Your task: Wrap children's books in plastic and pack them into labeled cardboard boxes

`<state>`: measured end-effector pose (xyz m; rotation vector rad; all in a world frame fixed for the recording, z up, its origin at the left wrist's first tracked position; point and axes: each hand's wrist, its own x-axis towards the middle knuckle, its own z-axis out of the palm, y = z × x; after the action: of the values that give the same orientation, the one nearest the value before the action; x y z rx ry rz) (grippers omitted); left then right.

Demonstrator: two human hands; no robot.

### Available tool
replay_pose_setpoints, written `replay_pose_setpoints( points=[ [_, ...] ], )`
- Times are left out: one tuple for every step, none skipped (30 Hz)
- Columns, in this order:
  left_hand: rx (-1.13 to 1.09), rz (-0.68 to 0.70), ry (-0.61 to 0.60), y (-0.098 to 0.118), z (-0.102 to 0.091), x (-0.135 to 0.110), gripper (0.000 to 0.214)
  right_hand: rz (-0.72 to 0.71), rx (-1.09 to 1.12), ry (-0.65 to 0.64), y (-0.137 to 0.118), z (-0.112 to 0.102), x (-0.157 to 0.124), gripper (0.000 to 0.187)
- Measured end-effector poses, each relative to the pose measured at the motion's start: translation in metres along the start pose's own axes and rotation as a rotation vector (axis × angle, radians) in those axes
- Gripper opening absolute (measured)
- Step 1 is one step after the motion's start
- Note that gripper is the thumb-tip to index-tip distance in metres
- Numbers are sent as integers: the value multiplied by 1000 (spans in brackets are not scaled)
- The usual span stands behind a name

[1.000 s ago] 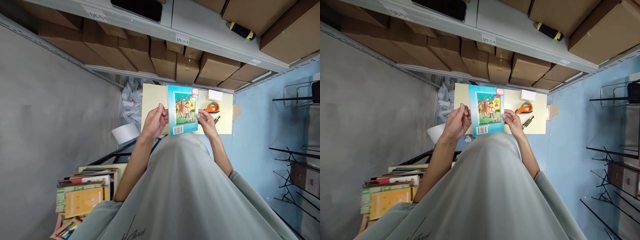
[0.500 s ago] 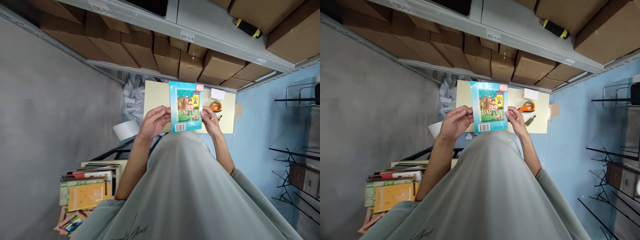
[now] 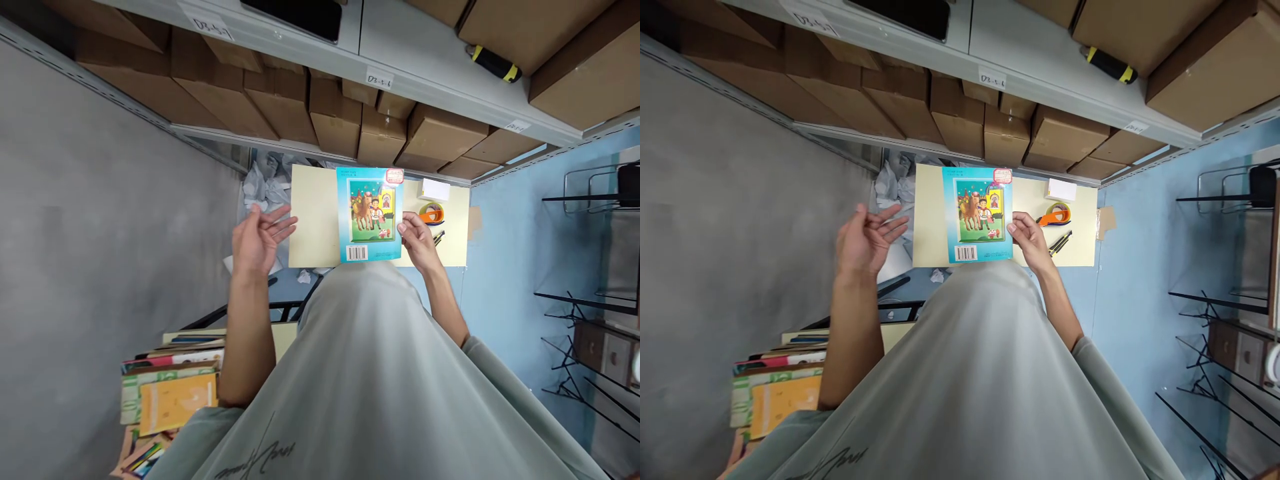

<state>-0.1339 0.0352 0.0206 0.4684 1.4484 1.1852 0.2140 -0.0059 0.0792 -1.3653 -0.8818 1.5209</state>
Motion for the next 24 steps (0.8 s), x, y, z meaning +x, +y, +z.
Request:
replay_pose_setpoints(
  points=[
    [9,-17,100,-1,-11,10,51,3,-3,2,0,0,0,61],
    [10,-36,198,-2,-20,19,45,8,-6,4,1,0,0,61],
    [10,-46,267,-4,-25,26,38,16,-7,6,2,0,-1,62],
    [18,-51,304,-5,-28,31,32,26,-6,9,2,1,-1,62],
    [36,-45,308,-7,-27,33,29,37,-2,10,3,1,-1,63],
    [65,-31,285,-9,-22,32,28,47,5,9,4,2,-2,63],
    [99,-15,238,-12,-15,29,29,56,14,5,5,4,-1,63],
    [129,3,176,-14,-4,23,36,63,26,0,7,5,-1,63],
    [148,15,102,-17,9,16,45,66,39,-5,8,6,0,63],
    [136,21,-8,-19,22,8,47,66,52,-11,10,7,1,62],
    [102,24,-129,-21,37,-2,43,64,61,-14,12,7,2,62],
    [64,0,-271,-22,50,-11,44,62,61,-15,15,7,4,61],
    [19,-33,-384,-22,63,-20,53,60,52,-11,18,6,5,61],
    [-15,-64,-468,-22,73,-28,63,58,32,-4,21,5,7,61],
    [-28,-75,-515,-21,81,-34,69,55,1,7,25,3,8,61],
    [-22,-71,-538,-20,88,-40,72,47,-39,27,28,1,10,61],
    [0,-56,-545,-18,92,-44,73,30,-90,61,31,0,10,61],
    [33,-32,-542,-17,95,-47,72,2,-150,115,33,0,10,61],
    [69,-6,-538,-16,97,-49,72,-34,-214,178,35,1,10,61],
    [104,21,-539,-15,99,-52,72,-69,-270,233,36,3,9,61],
    [138,49,-545,-15,101,-55,73,-97,-307,264,36,7,8,63],
    [172,83,-564,-15,103,-58,73,-115,-321,258,35,12,6,67],
    [211,125,-601,-16,105,-63,73,-123,-316,221,35,17,5,72],
    [260,174,-652,-16,108,-68,71,-127,-300,171,34,22,4,76]
  ],
)
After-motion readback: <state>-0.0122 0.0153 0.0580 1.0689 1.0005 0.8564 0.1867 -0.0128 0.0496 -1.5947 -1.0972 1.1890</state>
